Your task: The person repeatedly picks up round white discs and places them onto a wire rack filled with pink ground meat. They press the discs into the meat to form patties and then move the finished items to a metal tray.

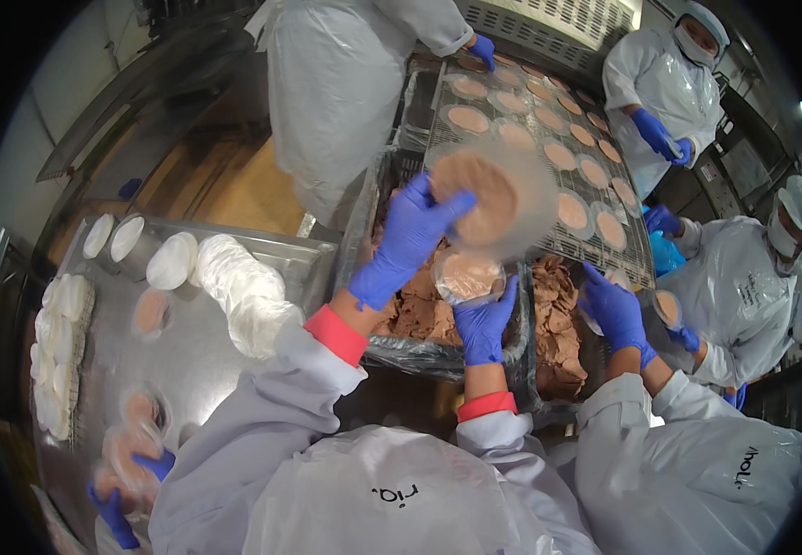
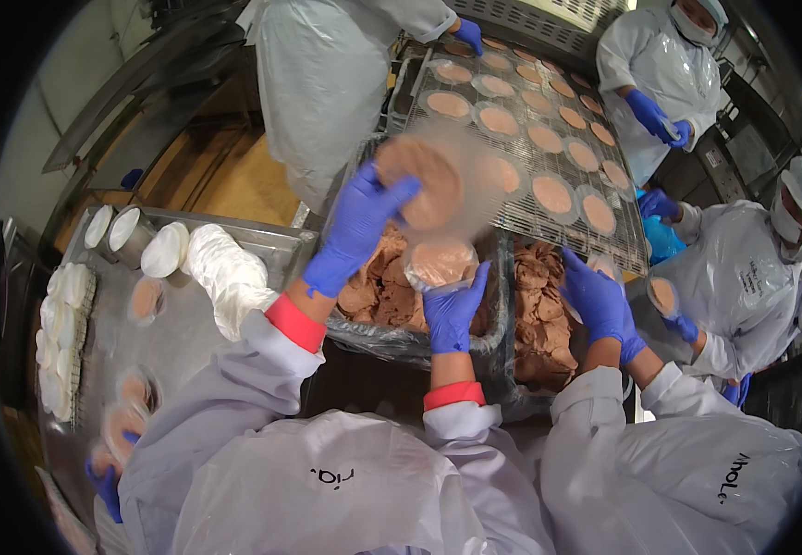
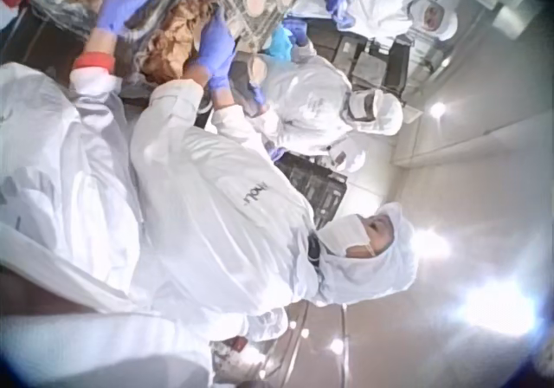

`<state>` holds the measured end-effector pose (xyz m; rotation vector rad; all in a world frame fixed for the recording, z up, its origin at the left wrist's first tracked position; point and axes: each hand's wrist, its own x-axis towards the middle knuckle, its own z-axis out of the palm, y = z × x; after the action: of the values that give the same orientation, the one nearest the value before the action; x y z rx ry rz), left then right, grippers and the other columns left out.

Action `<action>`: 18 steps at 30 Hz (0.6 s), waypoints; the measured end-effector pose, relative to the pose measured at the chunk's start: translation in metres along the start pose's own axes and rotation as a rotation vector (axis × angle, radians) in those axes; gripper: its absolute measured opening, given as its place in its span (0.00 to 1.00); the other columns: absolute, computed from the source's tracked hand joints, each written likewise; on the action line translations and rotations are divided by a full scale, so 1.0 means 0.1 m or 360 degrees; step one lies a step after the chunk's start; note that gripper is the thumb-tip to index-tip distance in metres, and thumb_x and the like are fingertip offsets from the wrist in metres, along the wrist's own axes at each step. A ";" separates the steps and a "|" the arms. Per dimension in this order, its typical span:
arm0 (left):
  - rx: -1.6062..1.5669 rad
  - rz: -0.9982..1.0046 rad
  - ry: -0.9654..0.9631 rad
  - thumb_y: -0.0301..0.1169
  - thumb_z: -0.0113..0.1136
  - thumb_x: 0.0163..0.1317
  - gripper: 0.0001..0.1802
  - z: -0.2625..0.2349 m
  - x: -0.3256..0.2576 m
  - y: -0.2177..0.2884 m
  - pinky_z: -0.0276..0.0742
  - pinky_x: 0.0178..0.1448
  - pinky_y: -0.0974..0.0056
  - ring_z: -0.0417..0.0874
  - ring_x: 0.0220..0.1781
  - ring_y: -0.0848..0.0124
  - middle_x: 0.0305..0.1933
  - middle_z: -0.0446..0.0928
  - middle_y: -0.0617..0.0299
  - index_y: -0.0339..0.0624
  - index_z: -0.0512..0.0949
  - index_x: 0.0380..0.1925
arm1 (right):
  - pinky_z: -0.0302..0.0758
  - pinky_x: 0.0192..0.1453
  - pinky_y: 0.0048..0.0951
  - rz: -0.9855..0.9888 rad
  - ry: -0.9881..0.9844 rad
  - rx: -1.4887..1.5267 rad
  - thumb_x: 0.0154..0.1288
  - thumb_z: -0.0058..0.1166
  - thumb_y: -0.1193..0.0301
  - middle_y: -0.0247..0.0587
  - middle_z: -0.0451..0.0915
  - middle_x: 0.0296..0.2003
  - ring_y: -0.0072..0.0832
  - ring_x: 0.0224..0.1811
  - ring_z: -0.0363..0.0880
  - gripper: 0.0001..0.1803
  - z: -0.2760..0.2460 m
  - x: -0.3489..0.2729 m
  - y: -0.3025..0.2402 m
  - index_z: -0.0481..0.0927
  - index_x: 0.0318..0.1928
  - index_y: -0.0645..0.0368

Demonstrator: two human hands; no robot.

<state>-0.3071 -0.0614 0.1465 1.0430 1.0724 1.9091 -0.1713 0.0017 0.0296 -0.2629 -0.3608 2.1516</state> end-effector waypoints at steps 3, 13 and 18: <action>0.0387 -0.0208 0.0281 0.34 0.58 0.53 0.22 -0.27 -0.20 -0.46 0.68 0.26 0.76 0.72 0.30 0.81 0.37 0.74 0.64 0.38 0.68 0.47 | 0.58 0.58 0.56 0.0111 -0.0261 0.0356 0.60 0.42 0.53 0.49 0.56 0.59 0.49 0.58 0.59 0.32 0.55 -0.21 0.01 0.53 0.60 0.57; -0.0324 -0.0603 0.0408 0.36 0.57 0.55 0.21 -0.58 -0.23 -0.85 0.73 0.41 0.69 0.74 0.43 0.71 0.43 0.71 0.58 0.38 0.68 0.46 | 0.65 0.57 0.50 0.0019 0.0120 -0.0299 0.60 0.48 0.64 0.52 0.65 0.51 0.49 0.53 0.65 0.26 -0.45 0.36 -0.09 0.58 0.55 0.64; -0.0672 -0.0810 0.0394 0.35 0.53 0.58 0.18 -0.33 0.13 -1.02 0.72 0.49 0.65 0.73 0.49 0.65 0.47 0.70 0.54 0.35 0.68 0.44 | 0.67 0.56 0.47 0.0105 -0.0051 0.0054 0.60 0.48 0.59 0.59 0.63 0.52 0.51 0.54 0.64 0.30 0.11 0.61 -0.47 0.58 0.54 0.67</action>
<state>-0.3230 -0.0190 0.0484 0.2674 0.8986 1.7521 -0.1737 0.0760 0.0532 -0.2243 -0.3381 2.2269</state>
